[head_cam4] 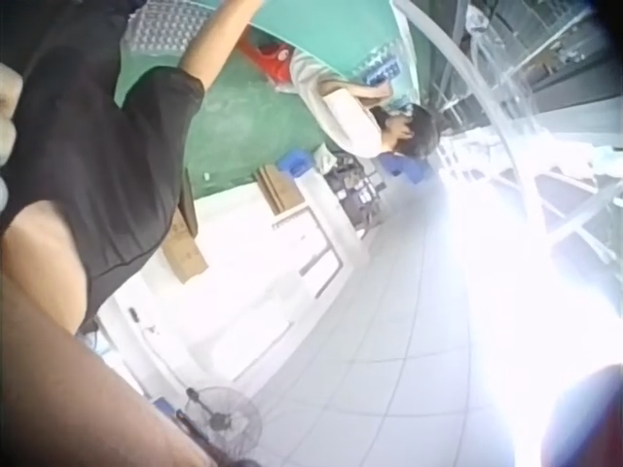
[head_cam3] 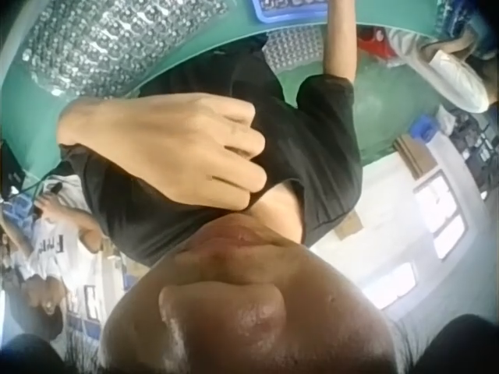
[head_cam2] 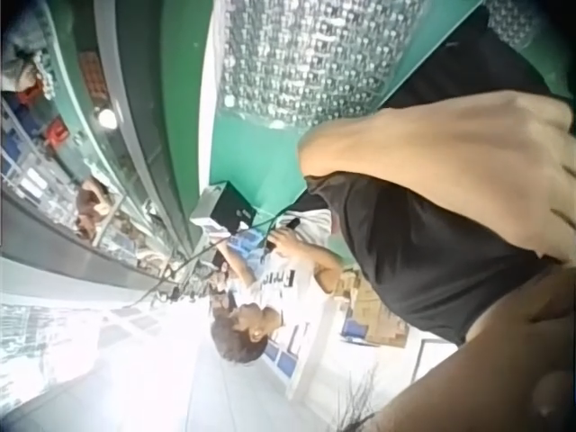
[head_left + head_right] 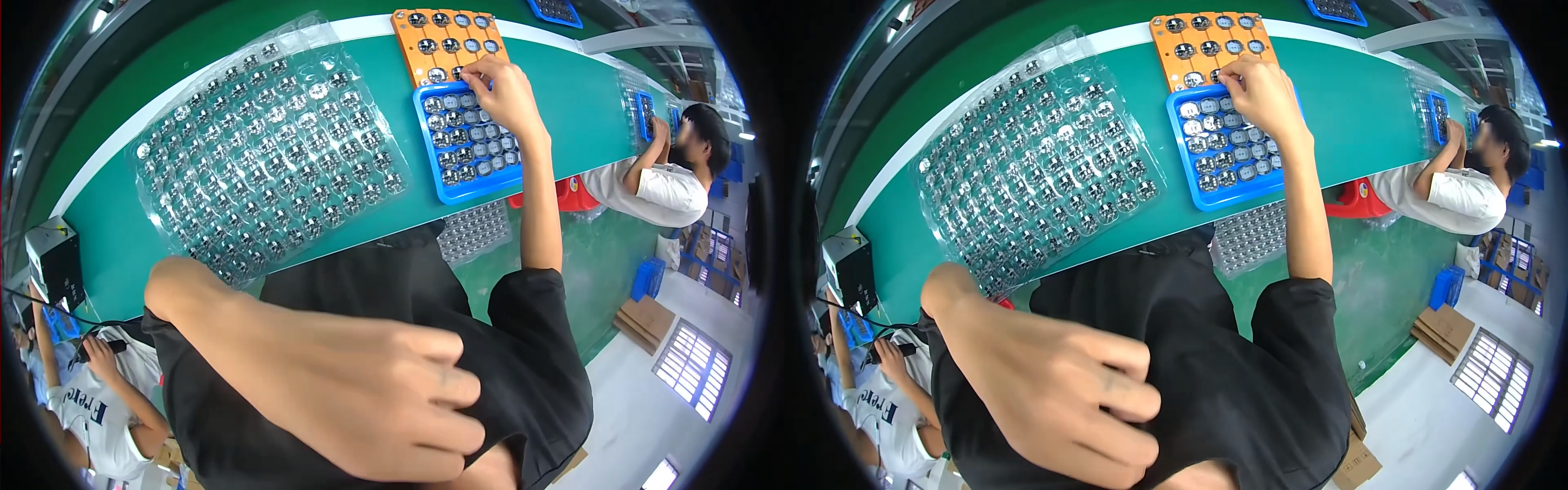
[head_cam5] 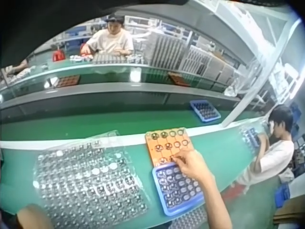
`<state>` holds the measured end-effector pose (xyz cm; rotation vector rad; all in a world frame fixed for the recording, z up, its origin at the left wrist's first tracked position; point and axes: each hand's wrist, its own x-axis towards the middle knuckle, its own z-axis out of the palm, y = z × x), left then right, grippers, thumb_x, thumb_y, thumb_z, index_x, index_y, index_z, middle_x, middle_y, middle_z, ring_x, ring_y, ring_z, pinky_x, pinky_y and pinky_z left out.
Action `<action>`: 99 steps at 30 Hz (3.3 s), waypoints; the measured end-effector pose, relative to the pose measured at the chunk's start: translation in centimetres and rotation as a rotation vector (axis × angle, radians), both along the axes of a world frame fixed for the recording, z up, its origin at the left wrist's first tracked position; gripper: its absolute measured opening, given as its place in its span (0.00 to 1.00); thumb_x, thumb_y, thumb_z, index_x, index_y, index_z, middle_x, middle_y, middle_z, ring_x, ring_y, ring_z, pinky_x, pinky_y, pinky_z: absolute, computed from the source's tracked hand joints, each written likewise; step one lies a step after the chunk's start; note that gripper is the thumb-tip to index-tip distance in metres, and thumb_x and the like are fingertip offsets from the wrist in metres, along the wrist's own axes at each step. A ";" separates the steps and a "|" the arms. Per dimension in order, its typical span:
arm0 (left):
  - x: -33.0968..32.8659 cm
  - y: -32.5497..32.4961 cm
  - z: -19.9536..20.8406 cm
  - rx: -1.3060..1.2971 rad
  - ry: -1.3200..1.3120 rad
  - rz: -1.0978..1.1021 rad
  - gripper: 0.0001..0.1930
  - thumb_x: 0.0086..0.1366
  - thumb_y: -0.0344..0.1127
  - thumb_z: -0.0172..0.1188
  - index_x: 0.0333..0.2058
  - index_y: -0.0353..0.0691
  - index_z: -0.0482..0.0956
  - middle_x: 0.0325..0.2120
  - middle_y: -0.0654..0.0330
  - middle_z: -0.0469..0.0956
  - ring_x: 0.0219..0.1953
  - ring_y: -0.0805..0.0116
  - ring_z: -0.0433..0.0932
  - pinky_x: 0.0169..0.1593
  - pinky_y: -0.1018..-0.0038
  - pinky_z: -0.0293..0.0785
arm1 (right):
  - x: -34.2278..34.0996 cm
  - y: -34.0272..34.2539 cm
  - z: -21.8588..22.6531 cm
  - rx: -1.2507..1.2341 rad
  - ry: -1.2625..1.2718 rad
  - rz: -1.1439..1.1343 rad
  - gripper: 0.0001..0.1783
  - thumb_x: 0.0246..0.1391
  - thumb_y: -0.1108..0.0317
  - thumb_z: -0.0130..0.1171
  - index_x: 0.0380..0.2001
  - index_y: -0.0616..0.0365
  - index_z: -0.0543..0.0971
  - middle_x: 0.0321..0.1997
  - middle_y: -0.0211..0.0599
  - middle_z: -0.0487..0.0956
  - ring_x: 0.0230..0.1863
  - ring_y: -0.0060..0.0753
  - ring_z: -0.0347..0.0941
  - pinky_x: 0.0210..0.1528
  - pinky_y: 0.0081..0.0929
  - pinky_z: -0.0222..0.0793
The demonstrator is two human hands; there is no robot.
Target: The person assembles small electronic components by hand, placing them into an organized plastic tray.
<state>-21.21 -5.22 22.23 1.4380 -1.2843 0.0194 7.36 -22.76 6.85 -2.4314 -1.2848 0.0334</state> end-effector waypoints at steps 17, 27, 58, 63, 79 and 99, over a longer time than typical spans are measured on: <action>3.6 17.3 -16.9 0.590 0.362 1.515 0.08 0.68 0.33 0.62 0.41 0.36 0.80 0.30 0.57 0.76 0.29 0.63 0.72 0.37 0.66 0.71 | -3.0 11.6 1.2 0.232 -0.029 0.378 0.11 0.60 0.59 0.65 0.38 0.55 0.86 0.37 0.37 0.80 0.36 0.42 0.80 0.40 0.38 0.75; 4.0 17.5 -16.7 0.775 0.271 1.618 0.10 0.64 0.36 0.65 0.40 0.36 0.81 0.36 0.53 0.78 0.42 0.52 0.79 0.49 0.60 0.75 | -6.8 23.1 -2.3 0.060 -0.050 0.526 0.09 0.53 0.66 0.64 0.36 0.52 0.88 0.37 0.41 0.85 0.43 0.48 0.83 0.47 0.43 0.77; 30.3 4.6 -18.7 0.610 -0.049 1.244 0.11 0.71 0.42 0.60 0.42 0.40 0.81 0.33 0.51 0.85 0.39 0.47 0.83 0.43 0.56 0.78 | 12.2 2.4 -2.4 0.210 -0.192 -0.090 0.09 0.57 0.71 0.64 0.37 0.64 0.88 0.33 0.50 0.86 0.36 0.47 0.85 0.43 0.38 0.81; 30.1 3.7 -18.9 0.688 -0.109 1.309 0.10 0.72 0.42 0.59 0.40 0.43 0.81 0.32 0.53 0.85 0.38 0.46 0.84 0.41 0.55 0.80 | 11.4 2.8 -2.2 0.207 -0.175 -0.112 0.08 0.54 0.73 0.63 0.35 0.61 0.88 0.35 0.52 0.85 0.41 0.52 0.84 0.48 0.43 0.80; 31.0 2.2 -20.8 0.869 -0.386 1.398 0.10 0.71 0.37 0.58 0.44 0.41 0.84 0.42 0.59 0.81 0.42 0.54 0.83 0.46 0.56 0.74 | 11.1 2.9 -2.5 0.212 -0.217 -0.119 0.08 0.56 0.74 0.61 0.35 0.61 0.88 0.35 0.52 0.85 0.42 0.54 0.84 0.49 0.44 0.81; 10.6 17.6 -10.6 0.749 0.306 1.311 0.11 0.74 0.38 0.57 0.40 0.33 0.79 0.27 0.57 0.80 0.31 0.68 0.77 0.37 0.70 0.73 | 2.4 10.1 0.3 0.352 -0.099 0.270 0.10 0.60 0.63 0.64 0.38 0.57 0.86 0.36 0.40 0.80 0.36 0.39 0.80 0.41 0.37 0.76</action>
